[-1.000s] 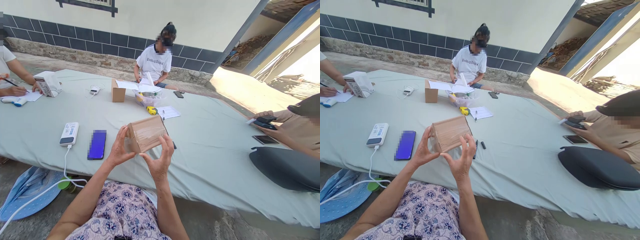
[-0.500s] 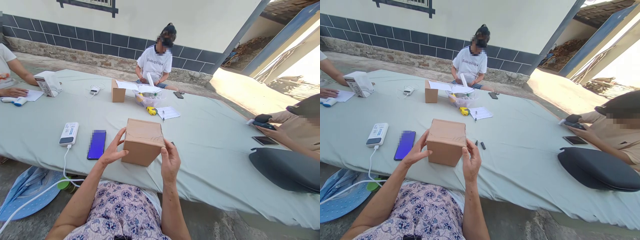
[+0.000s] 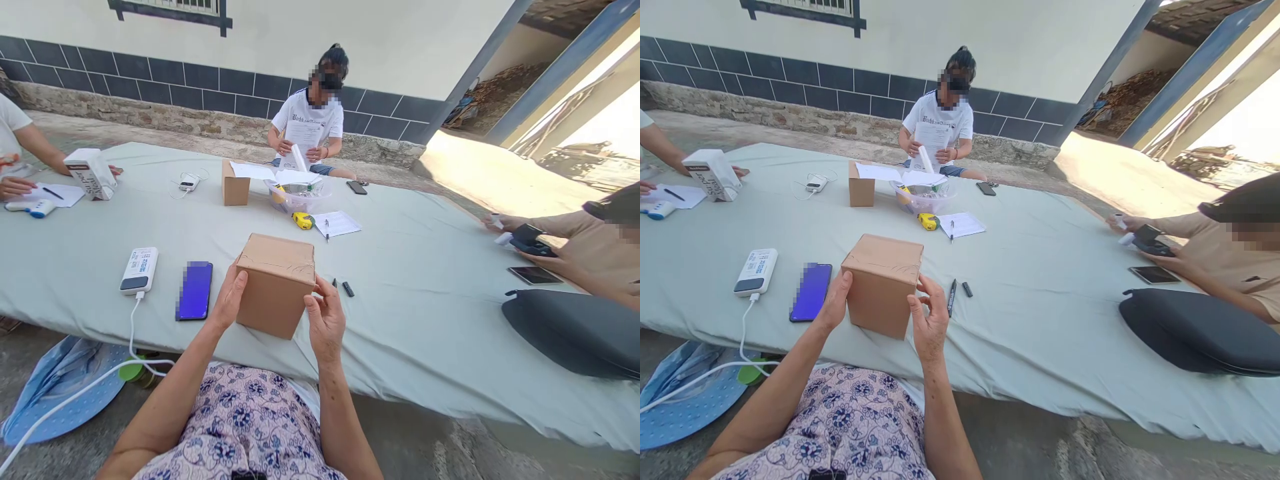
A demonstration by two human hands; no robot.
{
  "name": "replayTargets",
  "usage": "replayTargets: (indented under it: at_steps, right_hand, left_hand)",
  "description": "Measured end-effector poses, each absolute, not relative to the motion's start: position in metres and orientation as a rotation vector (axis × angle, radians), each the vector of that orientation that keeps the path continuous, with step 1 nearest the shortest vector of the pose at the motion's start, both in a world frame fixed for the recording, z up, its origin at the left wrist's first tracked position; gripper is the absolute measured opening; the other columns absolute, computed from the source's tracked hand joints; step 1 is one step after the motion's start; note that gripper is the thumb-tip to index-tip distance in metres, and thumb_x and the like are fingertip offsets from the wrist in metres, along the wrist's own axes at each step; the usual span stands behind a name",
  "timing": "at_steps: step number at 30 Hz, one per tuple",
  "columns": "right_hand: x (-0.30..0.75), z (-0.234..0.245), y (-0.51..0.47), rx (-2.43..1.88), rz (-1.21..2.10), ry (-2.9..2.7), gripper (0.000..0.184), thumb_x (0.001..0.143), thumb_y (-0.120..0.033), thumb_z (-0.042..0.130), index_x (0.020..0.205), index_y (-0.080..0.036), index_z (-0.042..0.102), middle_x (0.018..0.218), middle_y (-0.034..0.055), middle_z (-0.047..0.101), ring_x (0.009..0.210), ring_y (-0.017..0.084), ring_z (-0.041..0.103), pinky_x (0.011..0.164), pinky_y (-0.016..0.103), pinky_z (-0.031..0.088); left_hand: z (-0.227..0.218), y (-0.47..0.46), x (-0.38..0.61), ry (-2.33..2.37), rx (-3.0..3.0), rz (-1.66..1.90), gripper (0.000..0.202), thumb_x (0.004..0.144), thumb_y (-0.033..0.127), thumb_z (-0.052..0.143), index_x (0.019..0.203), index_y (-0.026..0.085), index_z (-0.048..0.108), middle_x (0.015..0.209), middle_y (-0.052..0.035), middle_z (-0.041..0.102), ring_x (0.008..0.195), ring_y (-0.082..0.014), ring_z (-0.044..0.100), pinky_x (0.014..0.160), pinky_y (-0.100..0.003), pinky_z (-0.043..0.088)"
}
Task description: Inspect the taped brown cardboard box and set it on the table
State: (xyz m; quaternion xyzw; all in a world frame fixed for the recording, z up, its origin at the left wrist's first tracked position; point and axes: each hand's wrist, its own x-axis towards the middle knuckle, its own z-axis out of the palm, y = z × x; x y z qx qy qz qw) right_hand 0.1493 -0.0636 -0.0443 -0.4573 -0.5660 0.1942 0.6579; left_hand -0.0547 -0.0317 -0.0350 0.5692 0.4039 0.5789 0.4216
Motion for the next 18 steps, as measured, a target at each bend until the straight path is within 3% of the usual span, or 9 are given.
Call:
replayTargets:
  at_steps: [11,18]
  right_hand:
    - [0.148,-0.078,-0.049,-1.03,0.431,-1.445,0.038,0.094,-0.04,0.063,0.13,-0.028,0.068,0.126,0.0108,0.067,0.109,0.021,0.068,0.078,0.032,0.062]
    - [0.151,-0.09,-0.047,-1.139,0.388,-1.551,0.04,0.095,-0.047,0.061,0.129,-0.027,0.069,0.129,0.0112,0.068,0.122,0.024,0.064,0.092,0.041,0.06]
  left_hand:
    - [-0.037,-0.017,-0.054,0.896,0.998,1.601,0.069,0.09,0.074,0.051,0.137,0.025,0.063,0.145,-0.009,0.063,0.139,-0.0294,0.054,0.112,-0.041,0.05]
    - [-0.031,-0.01,-0.068,1.009,0.659,1.697,0.073,0.084,0.078,0.055,0.128,0.022,0.068,0.135,-0.0103,0.07,0.138,-0.0303,0.055,0.106,-0.039,0.054]
